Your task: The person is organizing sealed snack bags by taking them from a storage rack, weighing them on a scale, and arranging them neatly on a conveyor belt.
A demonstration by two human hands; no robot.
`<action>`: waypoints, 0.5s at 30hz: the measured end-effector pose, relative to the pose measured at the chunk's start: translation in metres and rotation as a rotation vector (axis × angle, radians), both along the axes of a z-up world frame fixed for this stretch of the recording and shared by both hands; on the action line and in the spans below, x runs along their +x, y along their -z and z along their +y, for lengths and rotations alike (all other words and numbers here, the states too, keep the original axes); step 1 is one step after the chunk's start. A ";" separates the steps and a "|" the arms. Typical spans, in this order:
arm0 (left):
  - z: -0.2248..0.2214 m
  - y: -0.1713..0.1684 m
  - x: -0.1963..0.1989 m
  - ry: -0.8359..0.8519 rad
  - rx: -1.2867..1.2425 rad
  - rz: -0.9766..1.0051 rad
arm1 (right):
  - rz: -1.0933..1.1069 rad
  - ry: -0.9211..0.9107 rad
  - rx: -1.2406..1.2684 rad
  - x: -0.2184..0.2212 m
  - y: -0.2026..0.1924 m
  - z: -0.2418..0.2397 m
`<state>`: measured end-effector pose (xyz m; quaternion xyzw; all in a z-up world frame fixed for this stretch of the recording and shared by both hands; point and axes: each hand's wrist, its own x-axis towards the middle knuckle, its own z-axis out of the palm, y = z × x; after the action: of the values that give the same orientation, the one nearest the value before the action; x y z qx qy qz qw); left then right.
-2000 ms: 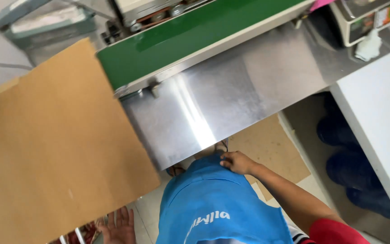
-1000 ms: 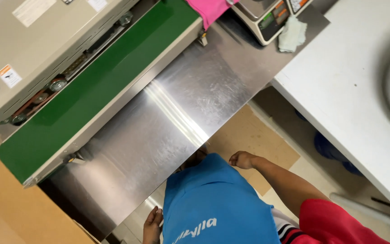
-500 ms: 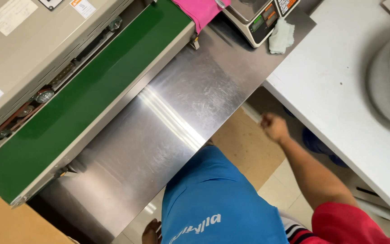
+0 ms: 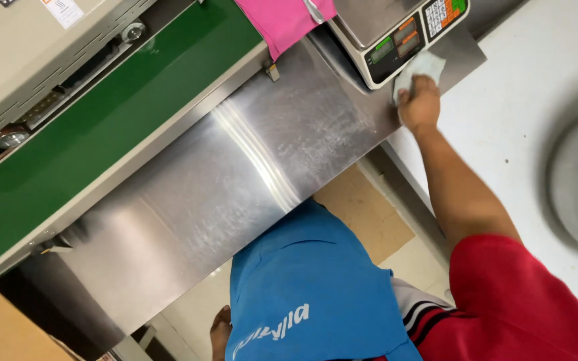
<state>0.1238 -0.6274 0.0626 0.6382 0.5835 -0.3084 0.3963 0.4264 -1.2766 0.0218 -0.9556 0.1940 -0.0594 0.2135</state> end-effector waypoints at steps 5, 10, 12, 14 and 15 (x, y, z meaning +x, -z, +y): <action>0.014 0.080 -0.108 0.577 0.029 -0.013 | -0.215 -0.286 0.051 -0.049 0.008 0.101; -0.022 0.143 -0.080 1.011 0.017 -0.229 | -0.480 -1.091 0.024 -0.053 -0.039 0.202; -0.046 0.103 -0.045 0.849 0.002 -0.152 | -0.058 -0.881 0.186 -0.037 -0.047 0.157; -0.082 0.049 0.001 0.672 0.002 -0.081 | 0.351 -0.665 0.332 -0.031 -0.019 0.089; -0.106 0.009 0.030 0.097 -0.061 -0.147 | 0.040 -0.596 0.217 -0.035 0.010 0.045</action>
<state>0.1540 -0.7337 0.0536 0.6743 0.5115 -0.2974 0.4420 0.3916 -1.2316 0.0116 -0.9430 -0.0852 0.0456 0.3184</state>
